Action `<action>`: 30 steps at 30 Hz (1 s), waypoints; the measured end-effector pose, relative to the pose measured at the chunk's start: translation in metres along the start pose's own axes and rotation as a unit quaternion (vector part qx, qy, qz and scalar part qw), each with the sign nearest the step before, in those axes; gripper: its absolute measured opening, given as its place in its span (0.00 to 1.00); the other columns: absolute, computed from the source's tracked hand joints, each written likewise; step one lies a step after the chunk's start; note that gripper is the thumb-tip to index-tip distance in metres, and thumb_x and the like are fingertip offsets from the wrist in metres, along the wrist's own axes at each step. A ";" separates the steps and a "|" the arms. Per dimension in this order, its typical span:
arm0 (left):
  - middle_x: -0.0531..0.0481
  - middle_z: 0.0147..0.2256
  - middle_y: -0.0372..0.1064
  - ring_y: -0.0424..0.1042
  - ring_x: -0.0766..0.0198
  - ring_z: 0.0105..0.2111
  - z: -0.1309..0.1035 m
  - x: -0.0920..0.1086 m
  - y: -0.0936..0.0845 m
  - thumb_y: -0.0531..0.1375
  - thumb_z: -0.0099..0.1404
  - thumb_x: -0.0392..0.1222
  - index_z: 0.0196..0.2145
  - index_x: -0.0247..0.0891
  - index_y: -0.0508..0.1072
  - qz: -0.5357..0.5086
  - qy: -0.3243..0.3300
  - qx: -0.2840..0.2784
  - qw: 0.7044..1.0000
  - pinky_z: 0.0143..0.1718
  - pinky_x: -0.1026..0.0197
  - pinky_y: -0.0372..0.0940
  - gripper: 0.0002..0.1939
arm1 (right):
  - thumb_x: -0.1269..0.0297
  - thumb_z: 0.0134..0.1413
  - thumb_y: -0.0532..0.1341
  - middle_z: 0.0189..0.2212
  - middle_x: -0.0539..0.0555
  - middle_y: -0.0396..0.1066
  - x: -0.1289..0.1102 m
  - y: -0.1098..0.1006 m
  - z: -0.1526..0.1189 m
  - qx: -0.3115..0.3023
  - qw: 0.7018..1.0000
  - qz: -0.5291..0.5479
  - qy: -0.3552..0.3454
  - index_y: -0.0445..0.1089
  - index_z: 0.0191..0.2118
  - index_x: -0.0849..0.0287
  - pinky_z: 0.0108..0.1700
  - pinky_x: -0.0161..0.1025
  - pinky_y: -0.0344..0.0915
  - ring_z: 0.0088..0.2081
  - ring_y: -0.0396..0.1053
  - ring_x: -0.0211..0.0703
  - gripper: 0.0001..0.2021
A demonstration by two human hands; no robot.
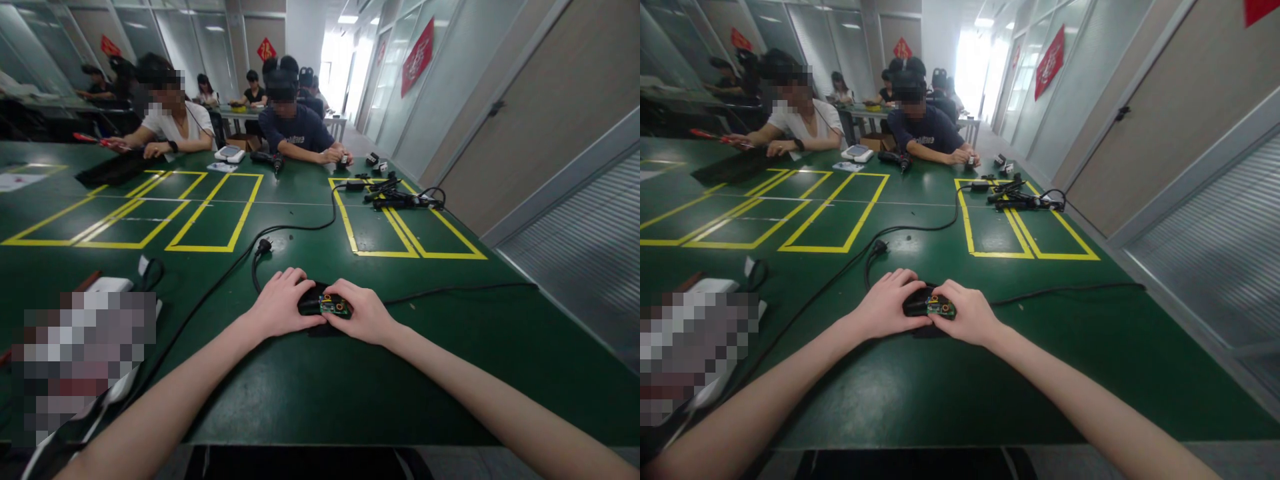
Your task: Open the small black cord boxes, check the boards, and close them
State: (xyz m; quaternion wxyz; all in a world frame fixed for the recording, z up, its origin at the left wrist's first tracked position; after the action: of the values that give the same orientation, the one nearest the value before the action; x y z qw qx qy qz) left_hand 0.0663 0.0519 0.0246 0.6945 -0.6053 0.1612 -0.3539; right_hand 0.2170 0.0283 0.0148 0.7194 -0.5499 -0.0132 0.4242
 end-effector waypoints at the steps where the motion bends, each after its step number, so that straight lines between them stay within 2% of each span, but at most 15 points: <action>1: 0.42 0.48 0.71 0.71 0.49 0.47 0.000 -0.001 0.001 0.69 0.60 0.64 0.52 0.38 0.76 0.000 -0.002 -0.004 1.000 0.50 0.47 0.68 0.31 | 0.64 0.58 0.67 0.41 0.54 0.77 -0.001 -0.001 0.002 0.002 1.000 0.003 -0.005 0.71 0.46 0.55 0.39 0.39 0.71 0.38 0.77 0.45 0.11; 8: 0.42 0.49 0.70 0.70 0.48 0.49 0.001 -0.010 0.003 0.70 0.58 0.67 0.56 0.40 0.75 -0.027 0.006 -0.004 1.000 0.53 0.45 0.69 0.37 | 0.61 0.57 0.70 0.40 0.54 0.77 0.000 -0.003 0.013 0.020 1.000 0.017 0.011 0.75 0.44 0.55 0.41 0.39 0.71 0.39 0.77 0.45 0.11; 13: 0.41 0.52 0.69 0.69 0.48 0.51 -0.001 -0.013 0.002 0.66 0.62 0.69 0.59 0.42 0.73 -0.061 0.041 -0.024 0.997 0.54 0.45 0.69 0.38 | 0.62 0.56 0.70 0.45 0.56 0.77 -0.004 0.002 0.005 0.009 0.999 0.047 0.009 0.76 0.45 0.56 0.45 0.41 0.73 0.43 0.77 0.47 0.11; 16: 0.41 0.52 0.68 0.70 0.49 0.53 -0.003 -0.013 -0.001 0.64 0.64 0.69 0.61 0.43 0.72 -0.084 0.056 -0.028 0.994 0.56 0.45 0.69 0.37 | 0.62 0.55 0.71 0.44 0.55 0.77 -0.004 0.002 0.004 0.017 0.996 0.079 0.024 0.78 0.43 0.56 0.46 0.41 0.73 0.43 0.77 0.46 0.10; 20: 0.40 0.54 0.67 0.73 0.48 0.52 -0.005 -0.012 -0.004 0.62 0.65 0.69 0.63 0.41 0.70 -0.070 0.053 -0.040 0.995 0.53 0.47 0.71 0.38 | 0.62 0.53 0.72 0.43 0.55 0.77 -0.001 0.004 0.005 0.038 0.991 0.122 0.045 0.78 0.39 0.57 0.45 0.40 0.72 0.41 0.77 0.45 0.09; 24: 0.41 0.54 0.68 0.76 0.52 0.48 -0.006 -0.010 -0.009 0.60 0.67 0.68 0.66 0.42 0.67 -0.073 0.030 -0.047 0.996 0.51 0.51 0.72 0.38 | 0.63 0.53 0.72 0.40 0.54 0.77 0.002 0.008 0.004 0.026 0.992 0.108 0.052 0.77 0.39 0.57 0.46 0.41 0.72 0.42 0.77 0.46 0.08; 30: 0.41 0.51 0.71 0.76 0.51 0.48 -0.013 -0.016 -0.007 0.63 0.68 0.60 0.65 0.39 0.67 -0.074 0.018 -0.068 0.995 0.52 0.50 0.72 0.34 | 0.62 0.54 0.72 0.41 0.54 0.78 0.006 0.010 0.006 0.033 0.992 0.105 0.066 0.77 0.41 0.57 0.46 0.43 0.71 0.42 0.77 0.47 0.10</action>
State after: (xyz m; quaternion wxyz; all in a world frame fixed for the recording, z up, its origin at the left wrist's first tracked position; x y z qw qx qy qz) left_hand 0.0446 0.0536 0.0253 0.6209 -0.6549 0.1515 -0.4033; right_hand 0.2118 0.0372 0.0069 0.6877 -0.5513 0.1063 0.4603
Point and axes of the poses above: each hand's wrist, its own z-axis towards the middle knuckle, its own y-axis out of the palm, x = y × z, the point moved 7 cm from there along z, towards the middle knuckle
